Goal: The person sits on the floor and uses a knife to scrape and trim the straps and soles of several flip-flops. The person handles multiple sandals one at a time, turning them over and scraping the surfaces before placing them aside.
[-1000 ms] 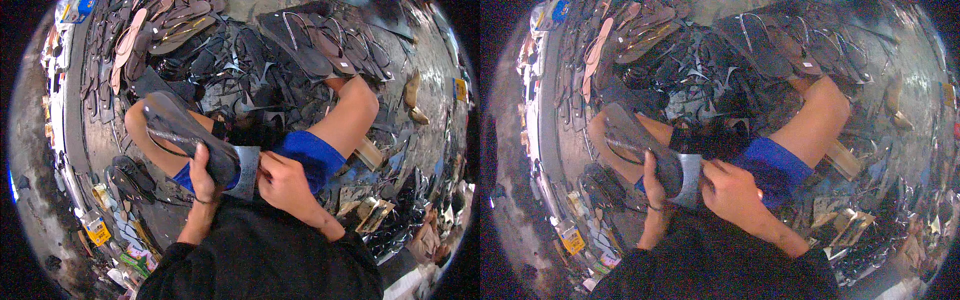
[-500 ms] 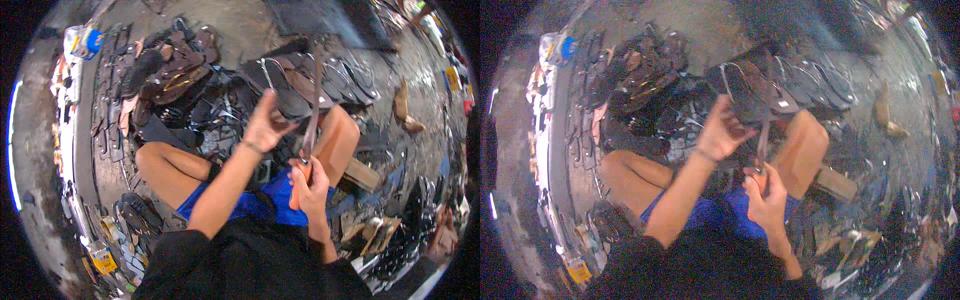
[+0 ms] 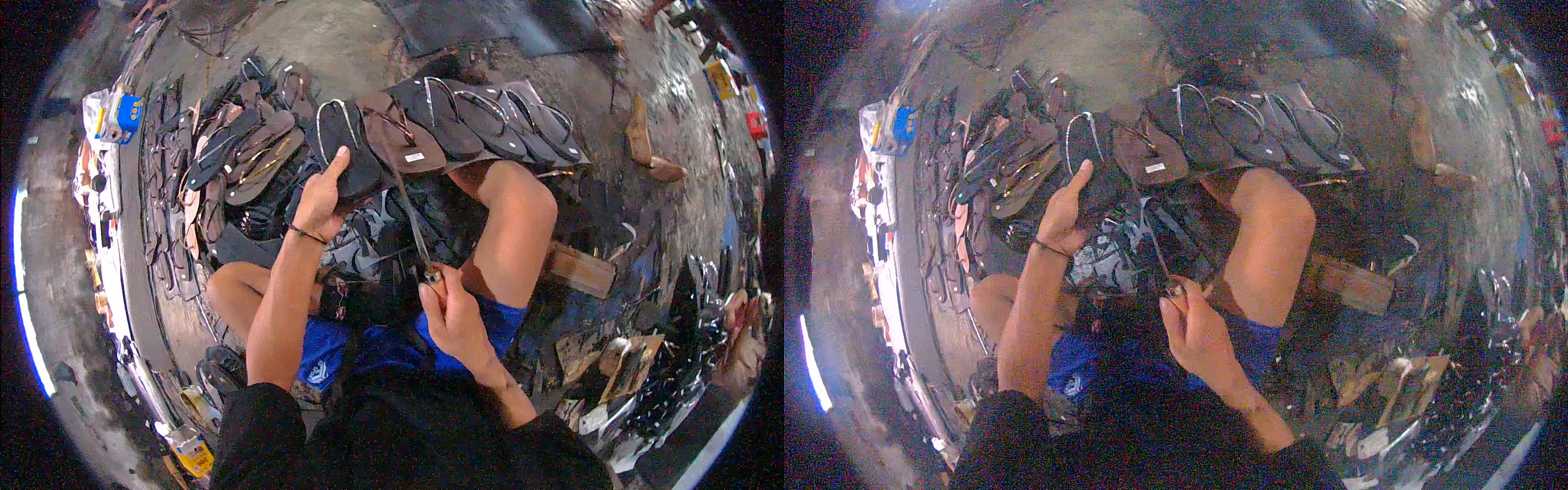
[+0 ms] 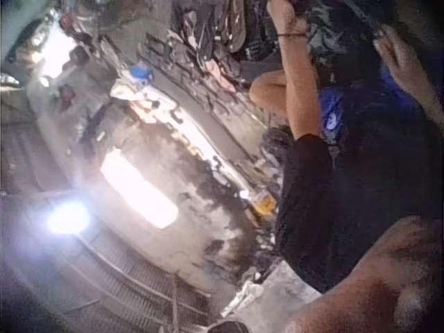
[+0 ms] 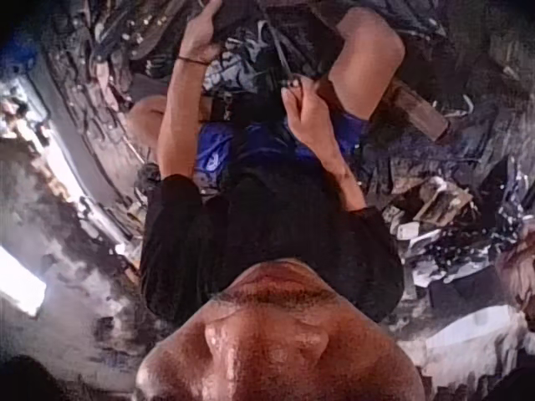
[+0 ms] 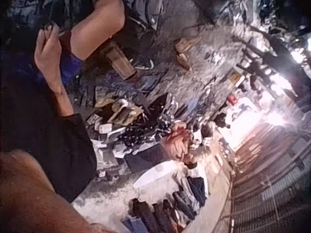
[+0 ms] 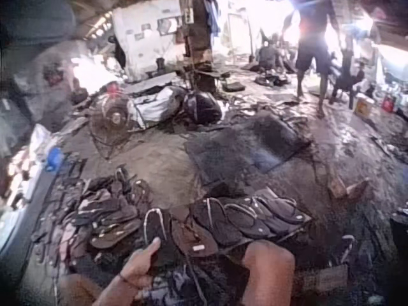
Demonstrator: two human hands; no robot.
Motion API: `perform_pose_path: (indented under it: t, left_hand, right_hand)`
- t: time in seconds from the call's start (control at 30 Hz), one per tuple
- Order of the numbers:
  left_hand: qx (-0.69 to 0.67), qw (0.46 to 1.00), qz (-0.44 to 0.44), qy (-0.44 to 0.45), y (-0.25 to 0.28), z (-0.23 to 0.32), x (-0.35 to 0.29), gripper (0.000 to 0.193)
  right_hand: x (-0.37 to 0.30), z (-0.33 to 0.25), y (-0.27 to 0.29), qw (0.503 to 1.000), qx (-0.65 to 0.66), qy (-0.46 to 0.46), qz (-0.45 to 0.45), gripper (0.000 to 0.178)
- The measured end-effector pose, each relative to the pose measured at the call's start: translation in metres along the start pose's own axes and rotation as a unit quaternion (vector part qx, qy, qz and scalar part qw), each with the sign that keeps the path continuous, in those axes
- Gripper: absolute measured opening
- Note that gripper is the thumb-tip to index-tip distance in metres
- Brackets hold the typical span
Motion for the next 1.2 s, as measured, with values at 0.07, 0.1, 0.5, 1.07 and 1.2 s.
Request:
perform_pose_path:
  t: [0.07,0.1,0.5,1.07,1.2]
  left_hand:
    - [0.002,0.999,-0.031,0.02,0.006,0.0,0.001,0.033]
    - [0.003,0.998,-0.049,0.03,0.007,-0.002,0.002,0.031]
    - [-0.07,0.997,-0.013,0.019,0.003,-0.049,-0.03,0.025]
    - [-0.251,0.965,0.016,0.079,0.001,-0.074,-0.037,0.023]
    - [-0.241,0.968,0.019,0.061,0.009,-0.065,-0.049,0.026]
  right_hand:
    - [0.011,-0.001,-0.003,1.0,-0.012,0.023,-0.011,0.028]
    - [0.017,-0.002,-0.001,0.999,-0.022,0.019,-0.025,0.027]
    - [0.097,0.008,-0.019,0.984,-0.151,0.062,-0.078,0.03]
    - [0.198,0.085,-0.082,0.934,-0.266,0.213,0.103,0.033]
    - [0.241,0.073,-0.078,0.978,-0.107,0.141,0.109,0.034]
Point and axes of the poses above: each hand's wrist, its own x-axis towards the middle knuckle, its own y-axis out of the back of the hand, z = x × y, the point moved 2 cm from there along x, towards the middle knuckle, and after that the axes turned 15 degrees about -x, right-handed, at the moved point
